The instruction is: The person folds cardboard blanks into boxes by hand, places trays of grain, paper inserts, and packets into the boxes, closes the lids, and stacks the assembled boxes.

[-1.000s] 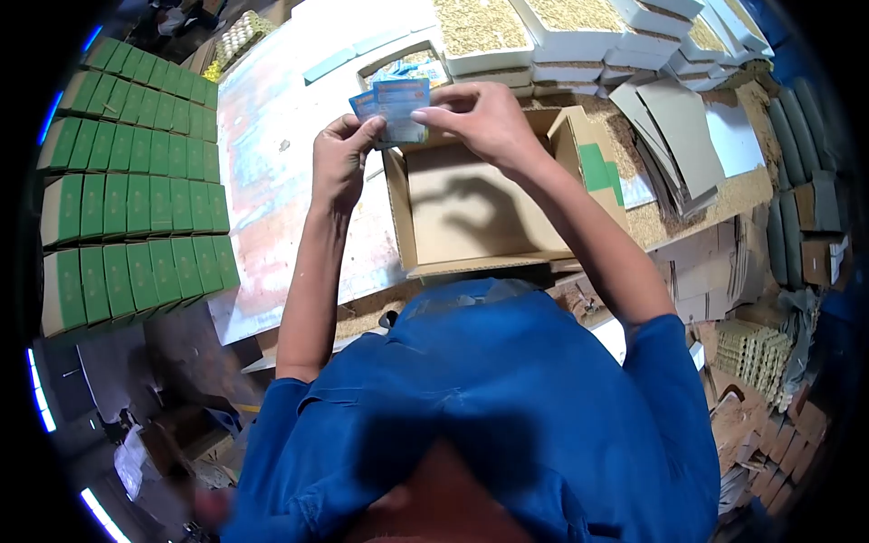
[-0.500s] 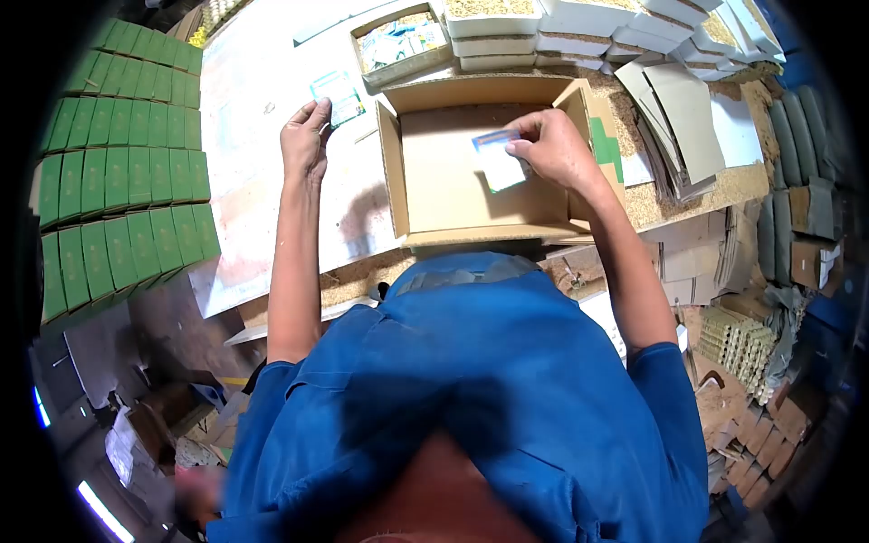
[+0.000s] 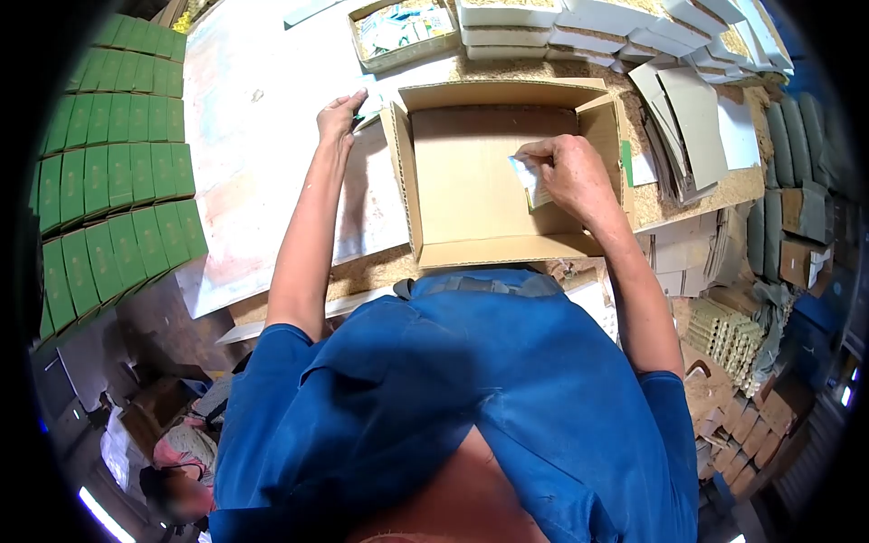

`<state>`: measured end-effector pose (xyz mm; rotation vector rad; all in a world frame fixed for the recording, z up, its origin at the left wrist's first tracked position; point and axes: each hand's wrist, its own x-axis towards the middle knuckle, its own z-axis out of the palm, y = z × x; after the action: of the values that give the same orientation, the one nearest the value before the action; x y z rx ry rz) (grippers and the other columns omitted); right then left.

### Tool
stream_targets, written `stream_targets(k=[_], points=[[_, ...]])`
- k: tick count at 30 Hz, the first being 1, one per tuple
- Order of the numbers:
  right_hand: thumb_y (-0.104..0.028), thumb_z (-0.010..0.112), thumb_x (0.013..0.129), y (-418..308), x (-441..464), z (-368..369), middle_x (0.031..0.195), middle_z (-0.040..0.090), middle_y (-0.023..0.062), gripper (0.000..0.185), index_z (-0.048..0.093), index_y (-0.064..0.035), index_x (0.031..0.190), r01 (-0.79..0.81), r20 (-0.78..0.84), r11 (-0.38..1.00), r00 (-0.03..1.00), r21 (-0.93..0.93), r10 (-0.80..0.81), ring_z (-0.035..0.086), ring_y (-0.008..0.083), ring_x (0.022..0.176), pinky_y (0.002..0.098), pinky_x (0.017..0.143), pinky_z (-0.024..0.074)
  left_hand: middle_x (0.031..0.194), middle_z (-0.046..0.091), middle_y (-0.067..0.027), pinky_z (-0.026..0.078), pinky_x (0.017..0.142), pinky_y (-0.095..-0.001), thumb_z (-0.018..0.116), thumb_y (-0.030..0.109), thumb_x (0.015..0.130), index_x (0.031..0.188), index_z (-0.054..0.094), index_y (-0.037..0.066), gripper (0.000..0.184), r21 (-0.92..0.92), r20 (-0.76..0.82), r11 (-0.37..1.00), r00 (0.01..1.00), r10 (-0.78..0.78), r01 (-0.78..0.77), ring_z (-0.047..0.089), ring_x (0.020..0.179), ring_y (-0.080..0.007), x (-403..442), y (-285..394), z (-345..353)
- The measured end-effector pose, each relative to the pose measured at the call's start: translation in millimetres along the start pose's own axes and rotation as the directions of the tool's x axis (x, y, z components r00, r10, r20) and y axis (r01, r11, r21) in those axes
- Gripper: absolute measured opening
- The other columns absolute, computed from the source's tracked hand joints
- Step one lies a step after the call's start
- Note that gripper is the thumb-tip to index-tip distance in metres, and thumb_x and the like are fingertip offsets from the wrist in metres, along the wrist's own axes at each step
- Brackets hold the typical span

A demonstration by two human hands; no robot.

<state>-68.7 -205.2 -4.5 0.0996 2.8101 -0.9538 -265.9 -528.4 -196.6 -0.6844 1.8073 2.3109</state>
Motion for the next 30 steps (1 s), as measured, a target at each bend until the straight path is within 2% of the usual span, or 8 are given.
stream_targets(k=[4, 6, 12, 15, 18, 23, 28, 30], points=[[-0.017, 0.074, 0.081, -17.9, 3.2, -8.5, 0.085, 0.072, 0.0178, 0.021, 0.076, -0.0023, 0.096, -0.118, 0.050, 0.993, 0.992, -0.026, 0.119, 0.069, 0.0315, 0.078, 0.0382, 0.075, 0.0541, 0.083, 0.069, -0.0122, 0.055, 0.065, -0.0260, 0.085, 0.002, 0.073, 0.084, 0.060, 0.000, 0.027, 0.059, -0.006, 0.998, 1.000, 0.023, -0.023, 0.068, 0.074, -0.0184, 18.8, 13.7, 14.0], [-0.020, 0.076, 0.079, -20.0, 3.0, -10.0, 0.086, 0.071, 0.0180, 0.024, 0.075, -0.0013, 0.094, -0.177, 0.062, 0.982, 0.981, -0.066, 0.181, 0.069, 0.0318, 0.079, 0.0385, 0.075, 0.0540, 0.081, 0.068, -0.0107, 0.054, 0.062, -0.0243, 0.087, 0.004, 0.072, 0.080, 0.061, 0.001, 0.027, 0.217, 0.013, 0.971, 0.995, 0.100, -0.101, 0.067, 0.071, -0.0163, 24.2, 23.9, 21.7], [-0.027, 0.081, 0.075, -18.1, 6.2, -9.6, 0.087, 0.070, 0.0173, 0.031, 0.074, -0.0004, 0.091, -0.193, -0.049, 0.980, 0.981, -0.057, 0.190, 0.068, 0.0317, 0.084, 0.0386, 0.077, 0.0530, 0.072, 0.065, -0.0052, 0.050, 0.059, -0.0227, 0.090, 0.010, 0.069, 0.071, 0.059, 0.006, 0.031, 0.193, 0.086, 0.960, 0.978, 0.188, -0.201, 0.061, 0.065, -0.0115, 77.3, 42.9, 50.1], [-0.028, 0.079, 0.078, -21.9, 8.2, -10.9, 0.086, 0.068, 0.0157, 0.031, 0.074, -0.0011, 0.093, -0.192, -0.088, 0.981, 0.978, -0.040, 0.188, 0.066, 0.0296, 0.079, 0.0375, 0.074, 0.0521, 0.070, 0.064, -0.0036, 0.049, 0.057, -0.0245, 0.094, 0.023, 0.064, 0.068, 0.059, 0.008, 0.038, 0.432, 0.046, 0.868, 0.967, 0.249, -0.244, 0.060, 0.064, -0.0103, 114.5, 46.7, 62.8], [-0.027, 0.077, 0.081, -20.2, 9.3, -10.5, 0.084, 0.065, 0.0142, 0.029, 0.073, -0.0011, 0.094, -0.170, -0.126, 0.985, 0.978, -0.002, 0.169, 0.063, 0.0274, 0.074, 0.0365, 0.071, 0.0510, 0.070, 0.065, -0.0046, 0.050, 0.058, -0.0272, 0.094, 0.031, 0.062, 0.069, 0.060, 0.007, 0.042, 0.523, 0.002, 0.821, 0.963, 0.268, -0.229, 0.060, 0.064, -0.0114, 133.4, 52.2, 75.6], [-0.022, 0.074, 0.083, -20.6, 11.4, -10.7, 0.084, 0.062, 0.0139, 0.025, 0.072, 0.0002, 0.094, -0.176, -0.155, 0.982, 0.971, 0.068, 0.185, 0.062, 0.0274, 0.075, 0.0361, 0.069, 0.0496, 0.078, 0.071, -0.0091, 0.052, 0.072, -0.0325, 0.083, 0.034, 0.077, 0.075, 0.073, 0.001, 0.035, 0.655, -0.037, 0.706, 0.923, 0.383, -0.267, 0.065, 0.070, -0.0181, 176.1, 43.0, 77.5], [-0.019, 0.072, 0.084, -22.6, 13.6, -16.5, 0.086, 0.061, 0.0144, 0.023, 0.072, -0.0001, 0.096, -0.141, -0.185, 0.990, 0.973, 0.013, 0.140, 0.061, 0.0285, 0.081, 0.0367, 0.074, 0.0493, 0.084, 0.073, -0.0112, 0.052, 0.076, -0.0327, 0.078, 0.027, 0.080, 0.089, 0.077, 0.001, 0.027, 0.641, -0.023, 0.708, 0.915, 0.403, -0.295, 0.067, 0.078, -0.0194, 179.8, 49.3, 72.5], [-0.019, 0.071, 0.084, -24.2, 13.6, -18.0, 0.088, 0.061, 0.0145, 0.023, 0.072, -0.0010, 0.100, -0.155, -0.158, 0.988, 0.975, 0.016, 0.155, 0.061, 0.0298, 0.085, 0.0379, 0.077, 0.0489, 0.090, 0.075, -0.0138, 0.052, 0.084, -0.0357, 0.075, 0.026, 0.082, 0.088, 0.078, 0.005, 0.022, 0.651, -0.083, 0.713, 0.909, 0.409, -0.261, 0.070, 0.083, -0.0261, 172.6, 58.5, 71.5]])
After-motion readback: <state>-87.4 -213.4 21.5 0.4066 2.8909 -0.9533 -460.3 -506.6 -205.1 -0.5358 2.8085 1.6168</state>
